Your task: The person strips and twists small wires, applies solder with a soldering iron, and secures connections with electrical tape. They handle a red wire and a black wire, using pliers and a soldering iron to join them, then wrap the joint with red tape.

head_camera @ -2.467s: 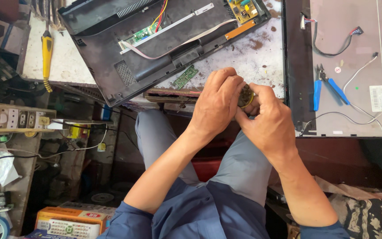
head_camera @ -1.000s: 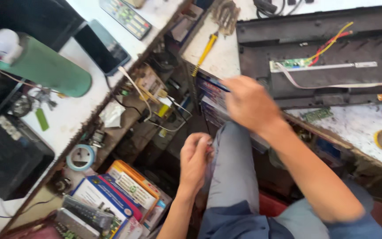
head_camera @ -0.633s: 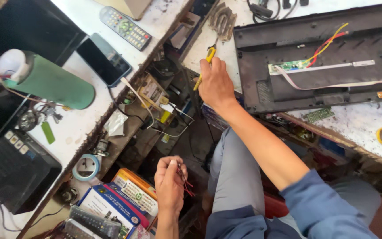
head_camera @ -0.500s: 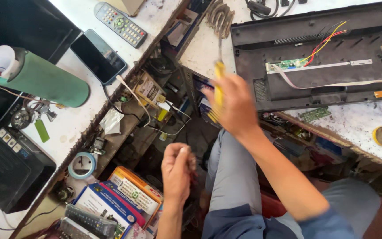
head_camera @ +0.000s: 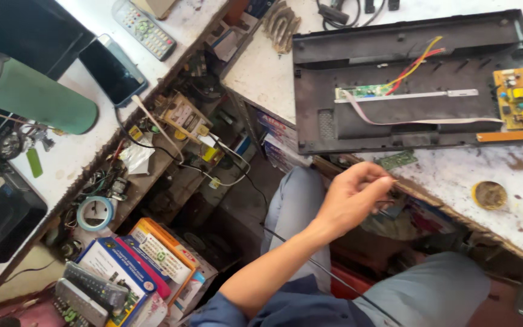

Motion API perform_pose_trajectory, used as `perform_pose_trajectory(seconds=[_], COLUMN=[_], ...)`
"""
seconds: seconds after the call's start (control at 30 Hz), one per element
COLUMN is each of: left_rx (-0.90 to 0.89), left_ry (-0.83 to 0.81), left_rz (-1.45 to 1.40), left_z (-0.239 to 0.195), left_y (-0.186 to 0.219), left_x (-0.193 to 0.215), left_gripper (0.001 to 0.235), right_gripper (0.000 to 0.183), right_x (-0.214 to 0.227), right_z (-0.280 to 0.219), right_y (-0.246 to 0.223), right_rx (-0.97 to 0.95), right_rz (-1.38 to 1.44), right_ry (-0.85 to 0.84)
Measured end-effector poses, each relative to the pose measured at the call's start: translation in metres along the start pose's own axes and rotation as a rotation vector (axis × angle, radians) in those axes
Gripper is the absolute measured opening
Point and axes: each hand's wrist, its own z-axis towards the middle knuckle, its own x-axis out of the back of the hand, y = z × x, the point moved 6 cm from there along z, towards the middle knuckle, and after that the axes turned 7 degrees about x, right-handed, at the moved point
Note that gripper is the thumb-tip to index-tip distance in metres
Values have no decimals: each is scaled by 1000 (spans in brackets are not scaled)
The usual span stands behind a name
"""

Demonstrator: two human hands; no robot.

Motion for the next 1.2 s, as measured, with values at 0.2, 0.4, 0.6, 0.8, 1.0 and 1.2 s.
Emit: perform_pose_trajectory(seconds=[0.2, 0.4, 0.6, 0.8, 1.0, 1.2], left_rx=[-98, -21, -39, -42, -36, -39], left_ry=[-44, 40, 50, 42, 44, 34], left_rz=[74, 171, 206, 214, 224, 219], left_z=[44, 56, 57, 56, 55, 55], left_y=[-27, -48, -49, -44, -44, -46], left_x=[-49, -58, -65, -62, -61, -61], left_gripper=[17, 15, 14, 14, 14, 14], right_gripper=[12, 12, 21, 21, 20, 18], right_x=[99, 93, 39, 34, 31, 36], right_z=[-22, -51, -44, -37, -37, -39], right_y=[-84, -86, -64, -50, -48, -44], right_rx=[95, 198, 408, 369, 324, 255], right_rz=[-194, -485, -896, -846, -787, -759], right_ry=[108, -18, -250, -264, -261, -205])
